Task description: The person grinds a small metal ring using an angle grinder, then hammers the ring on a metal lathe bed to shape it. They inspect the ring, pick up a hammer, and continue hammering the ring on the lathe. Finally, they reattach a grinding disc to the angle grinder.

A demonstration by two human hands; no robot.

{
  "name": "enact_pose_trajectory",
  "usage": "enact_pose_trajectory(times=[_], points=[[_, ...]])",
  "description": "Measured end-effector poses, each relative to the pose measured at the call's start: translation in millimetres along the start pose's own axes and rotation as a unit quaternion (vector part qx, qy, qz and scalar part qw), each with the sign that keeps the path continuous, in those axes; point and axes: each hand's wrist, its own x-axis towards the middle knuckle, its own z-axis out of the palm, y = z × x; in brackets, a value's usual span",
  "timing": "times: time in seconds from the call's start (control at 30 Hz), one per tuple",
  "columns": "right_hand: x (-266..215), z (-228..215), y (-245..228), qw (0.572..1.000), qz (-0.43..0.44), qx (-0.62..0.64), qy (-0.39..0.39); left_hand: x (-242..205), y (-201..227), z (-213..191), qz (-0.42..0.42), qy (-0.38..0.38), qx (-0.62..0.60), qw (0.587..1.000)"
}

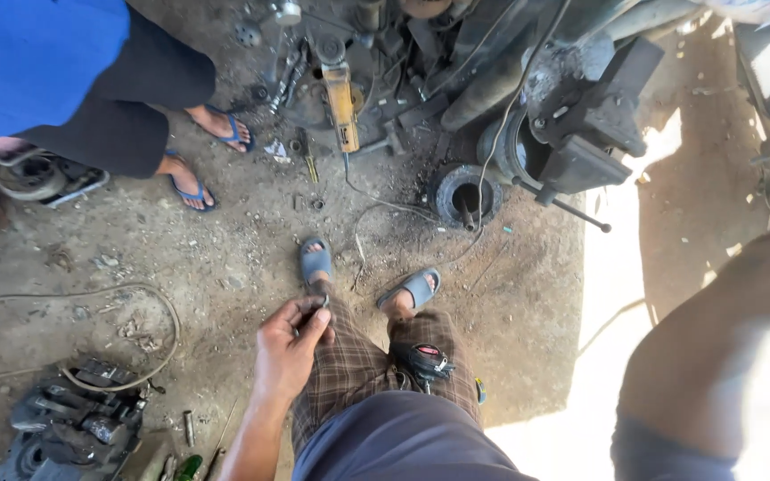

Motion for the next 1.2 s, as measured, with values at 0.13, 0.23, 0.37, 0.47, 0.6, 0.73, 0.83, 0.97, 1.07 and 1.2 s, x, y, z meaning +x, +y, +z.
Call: enact_pose_trajectory(times=[0.13,0.23,0.37,0.47,0.6,0.73,0.83,0.97,1.07,1.2], points=[[-59.1,11.6,-11.6,1.000,0.015,-0.024,-0.002,74.0,-4.9,-8.0,0.028,-0.038,0.002,0.999],[-155.3,62.6,-12.2,0.968,-0.009,0.092,-0.232,142.8,-15.6,-15.1,0.147,-0.081,-0.112,0.979],[-269.7,167.8,-13.5,0.887,0.028,0.018,-0.461,231.8,-27.3,-29.0,0.181,-0.093,-0.156,0.967],[-340.4,274.1,-1.8,0.868,-0.024,0.003,-0.495,307.4,-48.1,-38.2,0.224,-0.037,-0.202,0.953],[-426.9,421.0,44.0,0.850,-0.183,-0.071,-0.489,403.2,-75.6,-39.2,0.274,0.065,-0.222,0.934],[-446.1,485.4,69.9,0.859,-0.293,-0.097,-0.409,467.3,-95.3,-28.0,0.272,0.082,-0.257,0.924],[-441.5,485.2,63.3,0.836,-0.314,-0.157,-0.422,501.0,-110.7,-26.6,0.375,0.003,-0.283,0.883],[-419.4,459.9,61.3,0.831,-0.260,-0.211,-0.444,531.8,-132.5,-17.1,0.431,-0.117,-0.355,0.822],[-412.1,451.0,90.6,0.845,-0.151,-0.264,-0.440,552.3,-148.8,-6.4,0.452,-0.175,-0.382,0.787],[-412.5,465.8,121.3,0.820,0.076,-0.213,-0.526,560.4,-150.5,10.3,0.465,-0.241,-0.355,0.774]])
